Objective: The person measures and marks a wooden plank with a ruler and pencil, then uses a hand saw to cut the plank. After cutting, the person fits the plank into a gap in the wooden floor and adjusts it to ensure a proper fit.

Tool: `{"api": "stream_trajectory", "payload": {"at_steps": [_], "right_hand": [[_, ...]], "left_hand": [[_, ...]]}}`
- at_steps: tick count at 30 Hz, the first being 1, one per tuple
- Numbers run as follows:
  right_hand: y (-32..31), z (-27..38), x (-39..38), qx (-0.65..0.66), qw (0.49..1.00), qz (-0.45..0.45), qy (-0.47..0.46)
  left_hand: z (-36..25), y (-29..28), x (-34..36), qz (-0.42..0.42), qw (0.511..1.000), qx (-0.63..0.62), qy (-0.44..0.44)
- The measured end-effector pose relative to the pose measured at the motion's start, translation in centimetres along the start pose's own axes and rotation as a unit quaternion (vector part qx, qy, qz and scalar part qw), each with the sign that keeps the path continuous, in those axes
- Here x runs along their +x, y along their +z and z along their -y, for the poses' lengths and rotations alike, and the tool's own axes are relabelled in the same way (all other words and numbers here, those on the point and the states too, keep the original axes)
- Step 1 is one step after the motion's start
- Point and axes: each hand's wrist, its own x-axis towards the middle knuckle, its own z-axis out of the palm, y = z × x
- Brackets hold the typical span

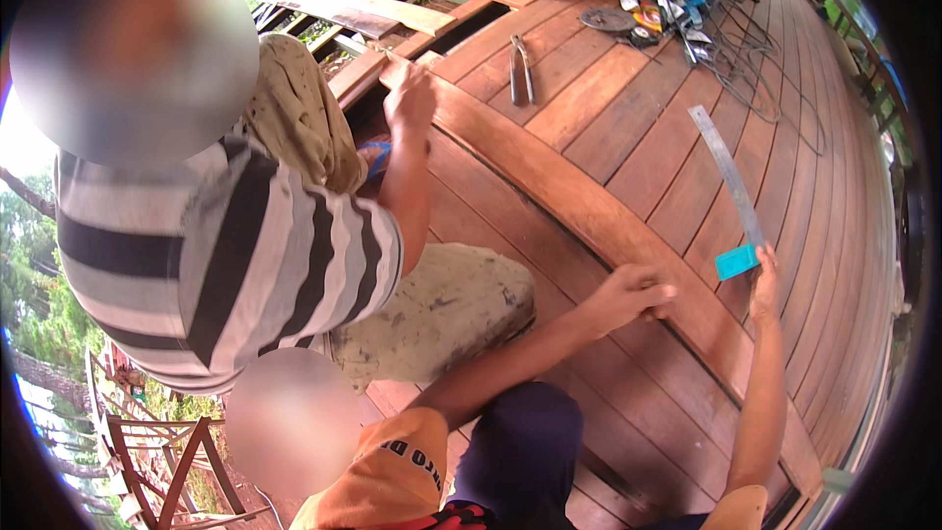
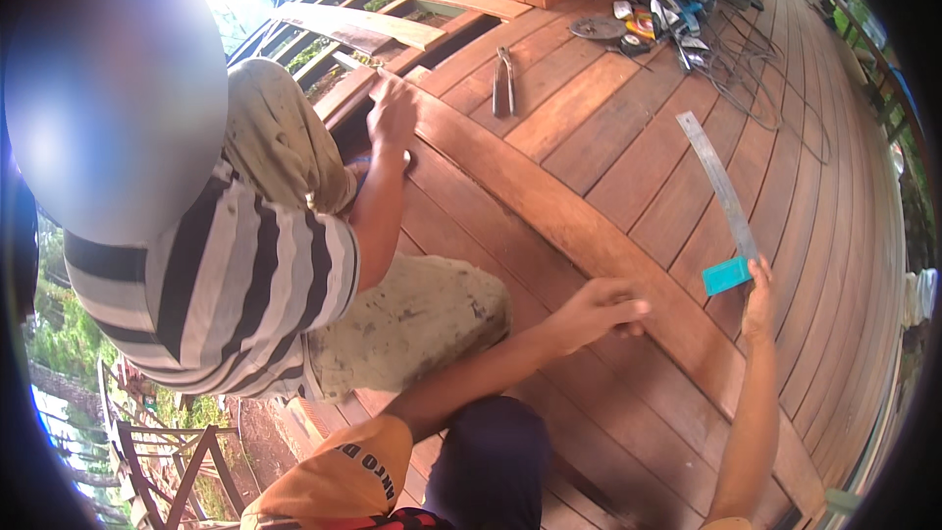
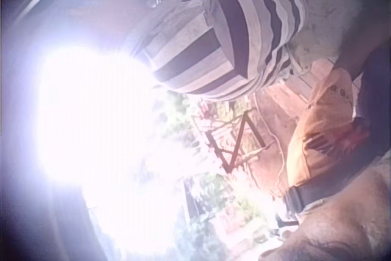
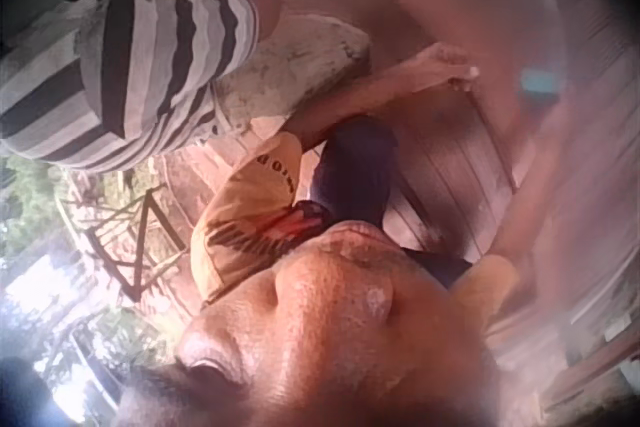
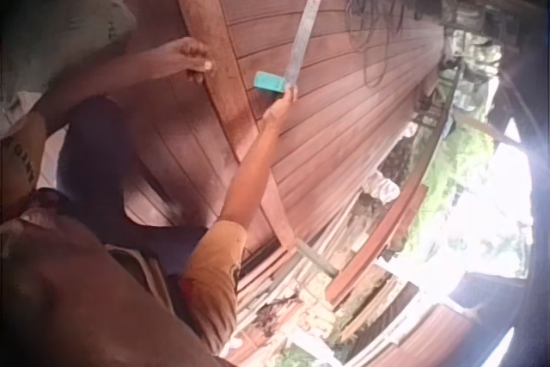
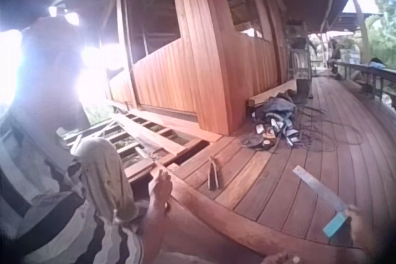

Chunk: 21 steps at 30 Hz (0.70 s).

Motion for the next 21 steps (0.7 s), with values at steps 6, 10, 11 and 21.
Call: {"api": "stream_trajectory", "payload": {"at_steps": [6,10,11,21], "right_hand": [[-0.3,-2.6,0.8,-0.121,0.991,-0.029,-0.046],[2.7,-0.4,-1.1,-0.245,0.966,-0.067,-0.051],[2.9,-0.2,-1.1,-0.277,0.956,-0.076,-0.059],[2.5,-2.6,-0.8,-0.352,0.923,-0.097,-0.12]], "left_hand": [[2.4,-5.1,-5.6,-0.388,0.916,-0.06,0.08],[2.5,-5.7,-0.7,-0.63,0.767,-0.115,0.019],[1.1,-6.5,0.8,-0.643,0.75,-0.156,-0.004],[1.7,-9.9,6.5,-0.653,0.735,-0.173,0.053]]}}
